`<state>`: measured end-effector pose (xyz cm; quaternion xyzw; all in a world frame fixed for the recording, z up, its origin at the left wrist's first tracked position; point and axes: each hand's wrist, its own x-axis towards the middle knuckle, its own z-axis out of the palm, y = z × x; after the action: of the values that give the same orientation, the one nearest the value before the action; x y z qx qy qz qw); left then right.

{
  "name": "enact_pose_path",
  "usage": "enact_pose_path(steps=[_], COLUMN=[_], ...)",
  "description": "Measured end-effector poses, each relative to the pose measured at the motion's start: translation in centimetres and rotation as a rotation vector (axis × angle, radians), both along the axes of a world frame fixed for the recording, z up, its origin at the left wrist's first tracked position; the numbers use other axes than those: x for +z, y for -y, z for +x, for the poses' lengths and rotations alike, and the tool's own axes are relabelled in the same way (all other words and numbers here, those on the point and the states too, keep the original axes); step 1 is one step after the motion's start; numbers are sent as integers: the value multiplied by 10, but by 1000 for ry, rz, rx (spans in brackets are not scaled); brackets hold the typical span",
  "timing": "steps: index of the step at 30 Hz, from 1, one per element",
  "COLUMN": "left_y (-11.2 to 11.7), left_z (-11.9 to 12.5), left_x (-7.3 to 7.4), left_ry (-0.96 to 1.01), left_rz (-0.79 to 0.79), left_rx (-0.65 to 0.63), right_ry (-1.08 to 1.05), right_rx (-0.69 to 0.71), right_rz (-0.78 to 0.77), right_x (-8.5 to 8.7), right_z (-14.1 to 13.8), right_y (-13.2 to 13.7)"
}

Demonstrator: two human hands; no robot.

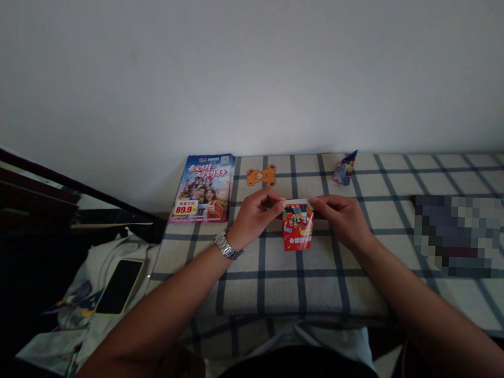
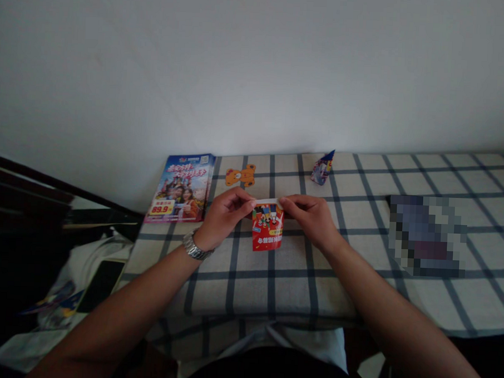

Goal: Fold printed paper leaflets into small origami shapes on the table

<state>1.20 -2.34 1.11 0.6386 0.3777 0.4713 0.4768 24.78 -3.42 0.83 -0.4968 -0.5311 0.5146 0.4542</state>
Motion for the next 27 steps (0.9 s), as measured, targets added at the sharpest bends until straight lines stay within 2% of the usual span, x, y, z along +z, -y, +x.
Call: enact_pose_path(steps=[7,12,21,27], left_y=[0,-2,-1,0], left_z=[-1,-2,-1,0], left_x=[1,-2,-3,-5], left_ry=[30,20,15,78], left_rz=[-18,-10,-5,-103], left_rx=[40,61,44,6], right_ry=[-116,-89,66,150], right_rx=[60,111,98,83], right_rz=[-111,-121,-10,35], right_x=[-1,1,3,2], right_z=[-1,-2,0,3], right_y=[0,1,-1,-2])
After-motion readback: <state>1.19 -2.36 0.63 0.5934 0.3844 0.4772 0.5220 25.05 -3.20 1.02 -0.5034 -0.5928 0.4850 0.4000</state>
